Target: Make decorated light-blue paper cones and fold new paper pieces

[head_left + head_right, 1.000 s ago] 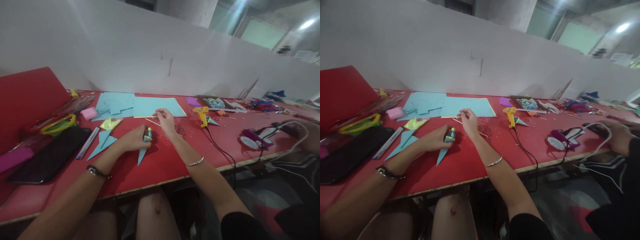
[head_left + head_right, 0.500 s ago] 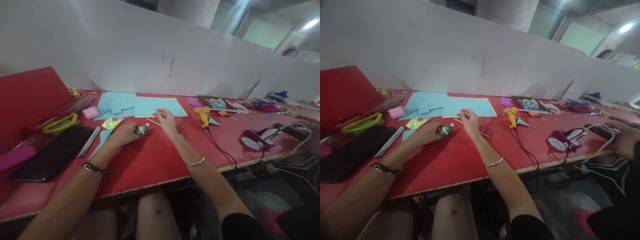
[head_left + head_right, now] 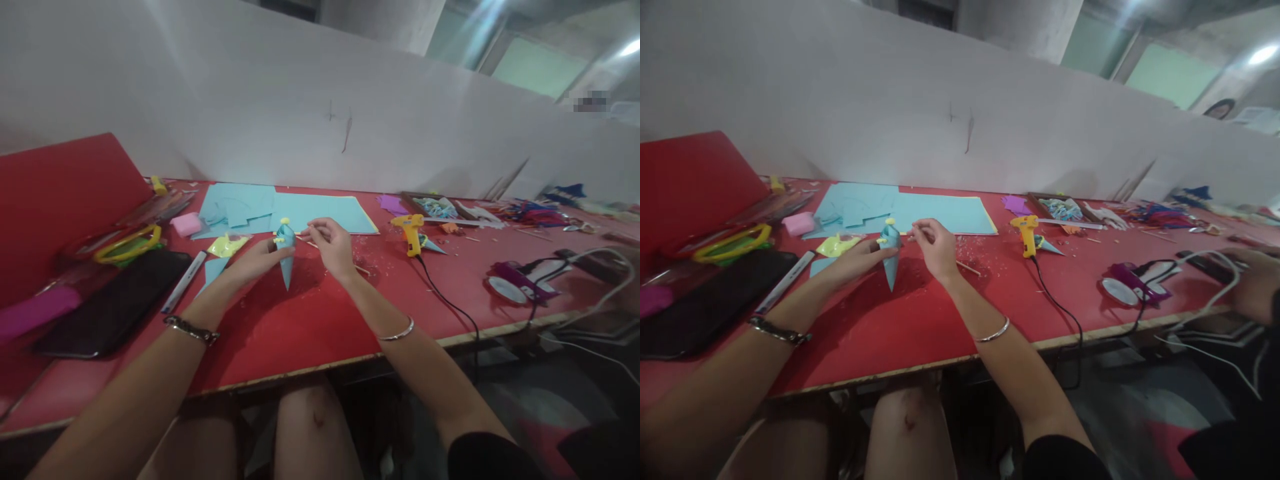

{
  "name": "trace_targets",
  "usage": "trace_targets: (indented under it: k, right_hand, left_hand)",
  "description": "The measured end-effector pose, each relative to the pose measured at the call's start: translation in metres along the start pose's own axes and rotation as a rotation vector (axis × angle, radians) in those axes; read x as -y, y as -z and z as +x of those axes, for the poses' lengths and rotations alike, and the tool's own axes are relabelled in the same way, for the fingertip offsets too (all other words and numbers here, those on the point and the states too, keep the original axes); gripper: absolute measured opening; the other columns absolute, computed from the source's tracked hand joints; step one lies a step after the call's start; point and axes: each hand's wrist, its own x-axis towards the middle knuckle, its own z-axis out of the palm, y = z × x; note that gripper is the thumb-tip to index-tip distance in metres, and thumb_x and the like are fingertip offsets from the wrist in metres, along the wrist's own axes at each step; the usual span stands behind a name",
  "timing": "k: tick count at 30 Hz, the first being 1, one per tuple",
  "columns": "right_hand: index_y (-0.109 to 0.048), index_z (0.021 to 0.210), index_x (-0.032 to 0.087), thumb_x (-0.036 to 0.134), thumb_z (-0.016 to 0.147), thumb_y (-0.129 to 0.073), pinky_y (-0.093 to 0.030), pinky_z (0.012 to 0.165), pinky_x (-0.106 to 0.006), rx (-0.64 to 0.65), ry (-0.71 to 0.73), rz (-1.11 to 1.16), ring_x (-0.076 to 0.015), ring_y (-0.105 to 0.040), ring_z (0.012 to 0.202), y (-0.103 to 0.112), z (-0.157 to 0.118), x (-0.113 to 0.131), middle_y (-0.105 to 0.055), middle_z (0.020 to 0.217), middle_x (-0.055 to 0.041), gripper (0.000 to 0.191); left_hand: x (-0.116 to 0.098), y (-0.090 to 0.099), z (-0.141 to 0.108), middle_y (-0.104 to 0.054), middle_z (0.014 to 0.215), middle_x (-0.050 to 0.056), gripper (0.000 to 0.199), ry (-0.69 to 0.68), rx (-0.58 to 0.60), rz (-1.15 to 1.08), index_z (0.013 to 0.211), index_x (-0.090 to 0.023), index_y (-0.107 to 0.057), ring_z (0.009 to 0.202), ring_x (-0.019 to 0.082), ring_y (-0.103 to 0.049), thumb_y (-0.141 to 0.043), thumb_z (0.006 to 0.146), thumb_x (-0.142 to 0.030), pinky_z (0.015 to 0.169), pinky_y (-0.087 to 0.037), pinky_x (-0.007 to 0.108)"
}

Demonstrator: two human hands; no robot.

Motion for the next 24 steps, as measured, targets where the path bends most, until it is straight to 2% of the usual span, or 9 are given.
trace_targets:
  k: [4,7,13,18,21,24]
  right_hand:
    - [-0.051,0.069,0.019,0.036,0.075,-0.054,-0.047,0.054,-0.023,0.033,0.044,-0.076,-0.0088,-0.056,0.051,-0.0004,-0.0032,0.0046,-0.057,0.057,0.0037,0.019]
    - [-0.050,0.063,0.018,0.035,0.072,-0.058,-0.044,0.049,-0.021,0.004,0.058,-0.141,-0.0075,-0.051,0.046,-0.0001,-0.0034,0.0056,-0.052,0.051,0.0053,0.021]
    - [-0.056,0.077,0.019,0.032,0.071,-0.059,-0.052,0.069,-0.028,0.033,-0.021,0.017,-0.0120,-0.063,0.068,-0.0009,0.0003,0.0002,-0.064,0.072,0.0002,0.015]
    - [-0.058,0.078,0.019,0.036,0.077,-0.050,-0.053,0.065,-0.027,0.018,-0.061,0.037,-0.0111,-0.063,0.064,-0.0004,0.0003,0.0006,-0.064,0.070,-0.0005,0.020]
    - [-0.057,0.073,0.018,0.032,0.073,-0.056,-0.052,0.064,-0.026,-0.001,-0.014,-0.005,-0.0100,-0.061,0.060,-0.0001,0.0003,-0.0004,-0.061,0.065,0.0015,0.014]
    - [-0.057,0.073,0.018,0.027,0.068,-0.061,-0.053,0.068,-0.027,-0.005,-0.013,-0.005,-0.0112,-0.062,0.065,-0.0006,0.0008,-0.0026,-0.061,0.068,0.0013,0.011]
  left_hand:
    - [-0.0012,-0.0014,-0.0008,-0.061,0.077,0.000,0.028,-0.024,0.066,-0.043,0.080,-0.014,-0.060,0.074,0.017,-0.053,-0.052,0.069,-0.039,0.067,-0.039,0.025]
    - [-0.0044,-0.0013,-0.0019,-0.058,0.069,-0.002,0.026,-0.010,0.050,-0.005,0.074,-0.014,-0.059,0.067,0.015,-0.051,-0.052,0.069,-0.038,0.062,-0.038,0.024]
    - [-0.0050,-0.0020,-0.0021,-0.059,0.069,0.000,0.023,0.008,0.001,-0.005,0.071,-0.014,-0.059,0.064,0.013,-0.050,-0.053,0.069,-0.037,0.058,-0.037,0.023]
    - [-0.0057,-0.0026,-0.0030,-0.062,0.077,0.002,0.024,0.002,0.014,-0.054,0.079,-0.015,-0.061,0.068,0.014,-0.052,-0.055,0.068,-0.035,0.063,-0.039,0.024]
    - [-0.0062,-0.0033,-0.0030,-0.063,0.076,0.002,0.024,0.008,0.010,-0.070,0.078,-0.015,-0.062,0.069,0.015,-0.053,-0.055,0.067,-0.034,0.065,-0.040,0.025]
    - [-0.0061,-0.0043,-0.0028,-0.063,0.072,0.001,0.023,0.013,0.004,-0.086,0.075,-0.014,-0.061,0.069,0.015,-0.053,-0.056,0.065,-0.035,0.065,-0.040,0.026]
